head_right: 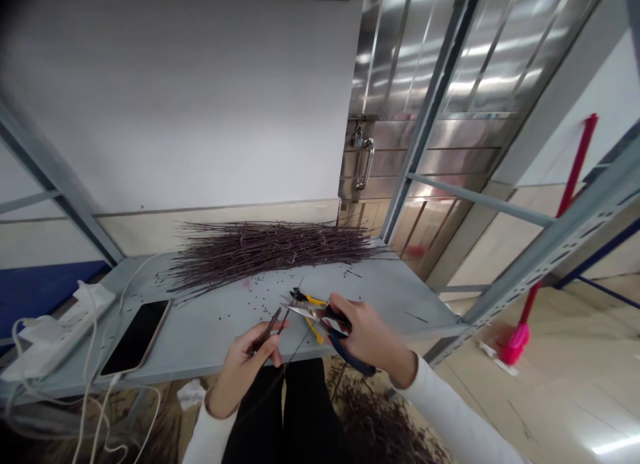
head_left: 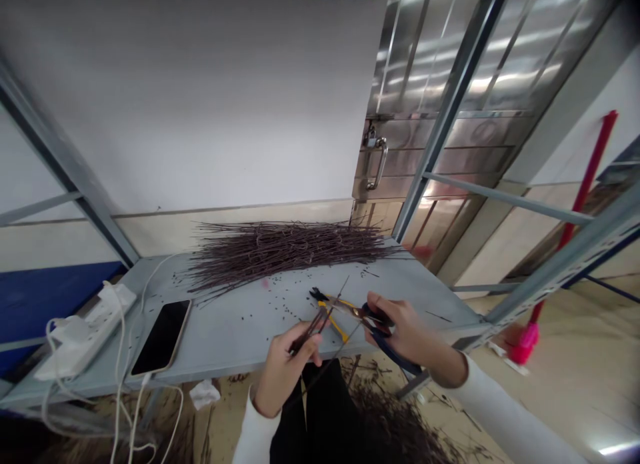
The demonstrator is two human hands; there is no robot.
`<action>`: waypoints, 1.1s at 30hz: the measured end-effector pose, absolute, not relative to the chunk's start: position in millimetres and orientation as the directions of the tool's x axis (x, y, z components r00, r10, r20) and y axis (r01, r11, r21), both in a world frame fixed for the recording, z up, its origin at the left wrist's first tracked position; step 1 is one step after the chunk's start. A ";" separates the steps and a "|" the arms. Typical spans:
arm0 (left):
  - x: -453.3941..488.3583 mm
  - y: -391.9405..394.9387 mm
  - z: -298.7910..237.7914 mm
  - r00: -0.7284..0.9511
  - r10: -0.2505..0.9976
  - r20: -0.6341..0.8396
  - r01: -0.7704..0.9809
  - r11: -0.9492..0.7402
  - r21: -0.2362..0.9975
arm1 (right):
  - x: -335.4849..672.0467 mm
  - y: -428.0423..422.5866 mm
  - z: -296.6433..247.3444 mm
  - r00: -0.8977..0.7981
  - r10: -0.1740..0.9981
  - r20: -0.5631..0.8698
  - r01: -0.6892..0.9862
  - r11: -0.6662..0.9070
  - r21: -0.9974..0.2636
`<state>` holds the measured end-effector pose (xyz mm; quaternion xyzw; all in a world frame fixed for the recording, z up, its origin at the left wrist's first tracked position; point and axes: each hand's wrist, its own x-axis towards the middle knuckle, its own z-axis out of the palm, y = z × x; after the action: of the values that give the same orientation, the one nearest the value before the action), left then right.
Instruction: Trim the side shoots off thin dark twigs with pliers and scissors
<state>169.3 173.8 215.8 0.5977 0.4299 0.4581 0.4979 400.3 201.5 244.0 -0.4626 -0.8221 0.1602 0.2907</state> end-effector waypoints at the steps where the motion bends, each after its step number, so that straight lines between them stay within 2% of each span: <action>1: 170.7 174.8 216.3 0.232 0.967 0.105 0.031 -0.115 0.993 | 400.6 200.9 244.0 -0.409 0.856 0.317 0.664 0.517 -0.541; 4: 175.4 177.2 216.3 0.249 0.964 0.092 -0.014 -0.092 0.996 | 402.2 198.6 243.9 -0.405 0.867 0.288 0.664 0.496 -0.559; 8: 183.1 175.0 213.8 0.158 0.948 0.276 0.120 -0.296 0.948 | 406.4 194.9 249.1 -0.386 0.883 0.268 0.685 0.469 -0.558; 11: 189.1 168.3 210.0 0.122 0.869 0.480 0.293 -0.494 0.819 | 409.1 191.4 256.9 -0.377 0.895 0.238 0.715 0.444 -0.540; 14: 194.4 161.1 206.5 0.154 0.770 0.619 0.446 -0.613 0.652 | 409.8 188.5 261.5 -0.386 0.882 0.272 0.711 0.472 -0.521; 17: 197.7 156.5 204.8 0.196 0.710 0.676 0.545 -0.652 0.527 | 410.1 188.1 261.8 -0.405 0.873 0.271 0.714 0.487 -0.503; 21: 197.8 154.8 205.0 0.219 0.689 0.690 0.617 -0.646 0.449 | 414.4 190.7 260.8 -0.367 0.884 0.291 0.783 0.462 -0.417; 25: 195.1 154.3 205.1 0.200 0.699 0.687 0.613 -0.636 0.469 | 419.0 190.8 260.3 -0.336 0.900 0.277 0.848 0.417 -0.327; 33: 188.8 154.3 210.7 0.138 0.780 0.610 0.381 -0.610 0.695 | 412.1 187.6 256.6 -0.345 0.895 0.282 0.779 0.440 -0.446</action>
<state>188.8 154.3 210.7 0.7297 0.3980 0.5221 0.1912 412.1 187.6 256.6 -0.5159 -0.8116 0.1169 0.2479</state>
